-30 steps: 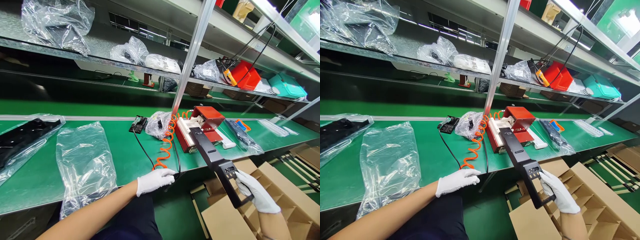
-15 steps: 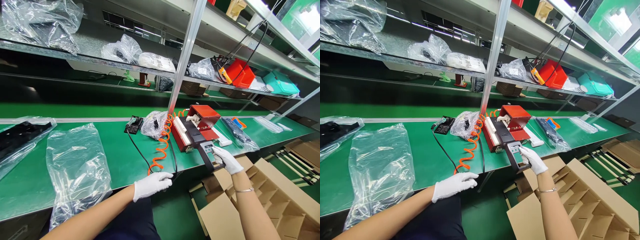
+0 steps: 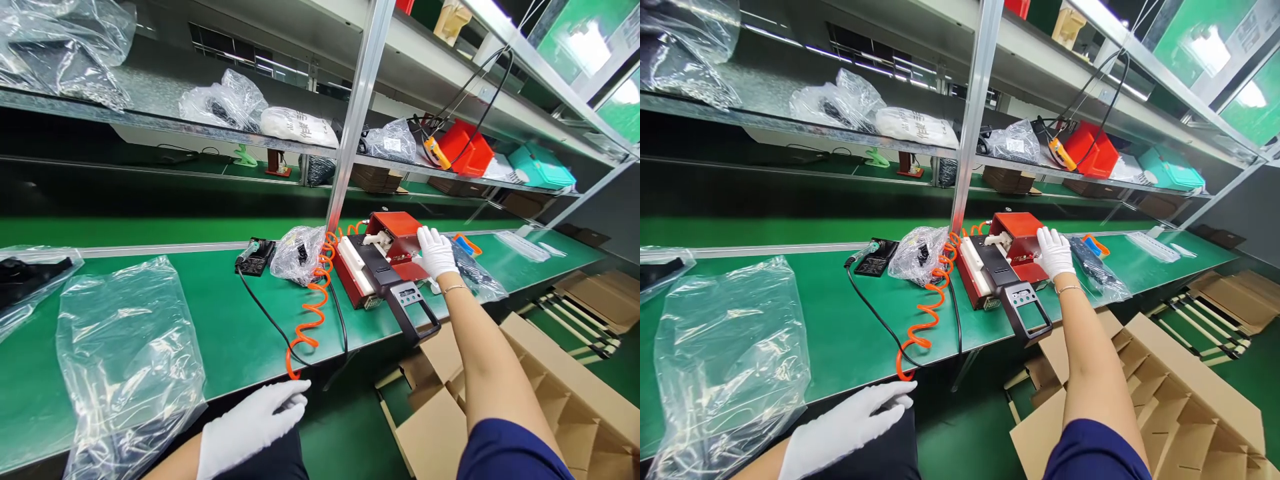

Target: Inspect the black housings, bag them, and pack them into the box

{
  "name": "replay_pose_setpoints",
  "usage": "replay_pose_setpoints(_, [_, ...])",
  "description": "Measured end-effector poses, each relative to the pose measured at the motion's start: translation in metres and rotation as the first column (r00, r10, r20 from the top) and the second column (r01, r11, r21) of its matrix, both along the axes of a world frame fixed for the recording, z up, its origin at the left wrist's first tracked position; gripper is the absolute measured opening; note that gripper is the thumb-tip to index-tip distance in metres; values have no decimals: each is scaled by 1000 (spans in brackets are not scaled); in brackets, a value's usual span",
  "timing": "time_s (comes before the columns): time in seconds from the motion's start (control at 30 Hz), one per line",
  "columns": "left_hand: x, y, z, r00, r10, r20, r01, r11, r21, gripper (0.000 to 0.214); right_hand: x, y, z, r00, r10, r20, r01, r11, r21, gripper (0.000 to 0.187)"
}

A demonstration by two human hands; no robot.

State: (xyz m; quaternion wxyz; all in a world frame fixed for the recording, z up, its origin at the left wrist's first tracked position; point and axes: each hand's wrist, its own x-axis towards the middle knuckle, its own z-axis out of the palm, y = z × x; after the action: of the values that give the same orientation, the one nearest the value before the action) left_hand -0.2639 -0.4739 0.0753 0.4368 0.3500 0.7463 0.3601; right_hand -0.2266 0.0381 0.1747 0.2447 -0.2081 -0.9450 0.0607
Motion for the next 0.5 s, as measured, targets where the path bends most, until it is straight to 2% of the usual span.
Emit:
replay_pose_setpoints(0.1, [-10, -12, -2, 997, 81, 4, -81, 996, -28, 58, -14, 12, -6, 1000, 16, 18, -17, 997, 76, 90])
replay_pose_setpoints(0.23, [-21, -26, -1, 983, 183, 1, -183, 980, -81, 61, -19, 21, -16, 1000, -24, 3, 23, 993, 116, 87])
replay_pose_setpoints(0.37, [-23, -24, 8, 985, 171, 8, -170, 981, -99, 65, -23, 24, -15, 998, -60, 11, 59, 994, 97, 86])
replay_pose_setpoints(0.43, [-25, -24, 13, 988, 152, 16, -150, 985, -89, 65, -15, 21, -16, 997, -73, 15, 72, 995, 69, 80])
replay_pose_setpoints(0.5, [-32, -31, 15, 986, 166, 5, -165, 983, -81, 65, 7, 9, -25, 989, -145, -22, 146, 989, 25, 77])
